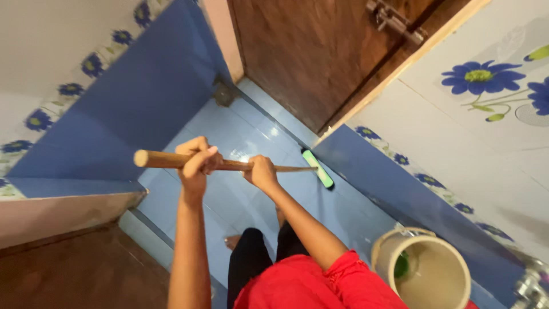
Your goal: The person cleans a bathroom floor using a floor wiper and water from a bucket.
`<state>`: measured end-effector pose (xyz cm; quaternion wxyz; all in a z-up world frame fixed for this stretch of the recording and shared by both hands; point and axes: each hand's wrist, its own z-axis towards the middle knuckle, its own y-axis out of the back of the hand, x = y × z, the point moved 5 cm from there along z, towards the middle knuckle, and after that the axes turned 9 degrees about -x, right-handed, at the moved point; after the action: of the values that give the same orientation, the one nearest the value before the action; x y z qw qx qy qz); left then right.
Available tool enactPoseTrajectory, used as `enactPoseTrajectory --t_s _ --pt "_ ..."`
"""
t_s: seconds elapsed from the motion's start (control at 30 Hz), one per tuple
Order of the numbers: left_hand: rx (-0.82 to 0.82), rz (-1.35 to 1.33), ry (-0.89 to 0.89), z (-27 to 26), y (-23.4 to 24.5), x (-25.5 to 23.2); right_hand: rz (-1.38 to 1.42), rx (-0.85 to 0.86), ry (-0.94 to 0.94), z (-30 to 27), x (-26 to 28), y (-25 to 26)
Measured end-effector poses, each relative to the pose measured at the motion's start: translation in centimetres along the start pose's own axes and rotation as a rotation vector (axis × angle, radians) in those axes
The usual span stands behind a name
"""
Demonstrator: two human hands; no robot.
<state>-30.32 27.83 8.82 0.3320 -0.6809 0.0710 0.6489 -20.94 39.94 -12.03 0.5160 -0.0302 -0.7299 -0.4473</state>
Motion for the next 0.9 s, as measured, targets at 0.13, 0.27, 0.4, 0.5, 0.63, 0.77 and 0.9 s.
enactPoseTrajectory --t_s 0.13,0.27,0.4,0.5,0.63,0.77,0.9 --pt "-0.053 0.016 -0.013 -3.6 2.1 -1.2 0.031 -0.108 0.003 -3.2 1.1 -2.1" --pt "-0.104 -0.038 -0.016 -8.2 6.9 -1.7 0.176 -0.185 0.074 -6.9 3.4 -6.1" --pt "-0.156 0.027 -0.104 -10.1 11.9 -3.5 0.152 0.058 0.112 -6.5 6.6 -10.4" --pt "-0.202 0.024 -0.102 -11.0 14.1 -3.8 0.044 0.092 0.268 -6.6 8.9 -12.0" --pt "-0.166 0.073 -0.119 -10.1 14.3 -5.3 0.034 0.059 0.098 -7.1 9.9 -12.6" --pt "0.080 0.087 -0.010 -6.8 10.0 -6.1 -0.076 -0.122 0.024 -7.0 8.2 -9.2" --pt "0.345 0.155 0.157 -7.1 6.3 -2.3 -0.177 -0.334 -0.050 -10.9 2.1 -4.6"
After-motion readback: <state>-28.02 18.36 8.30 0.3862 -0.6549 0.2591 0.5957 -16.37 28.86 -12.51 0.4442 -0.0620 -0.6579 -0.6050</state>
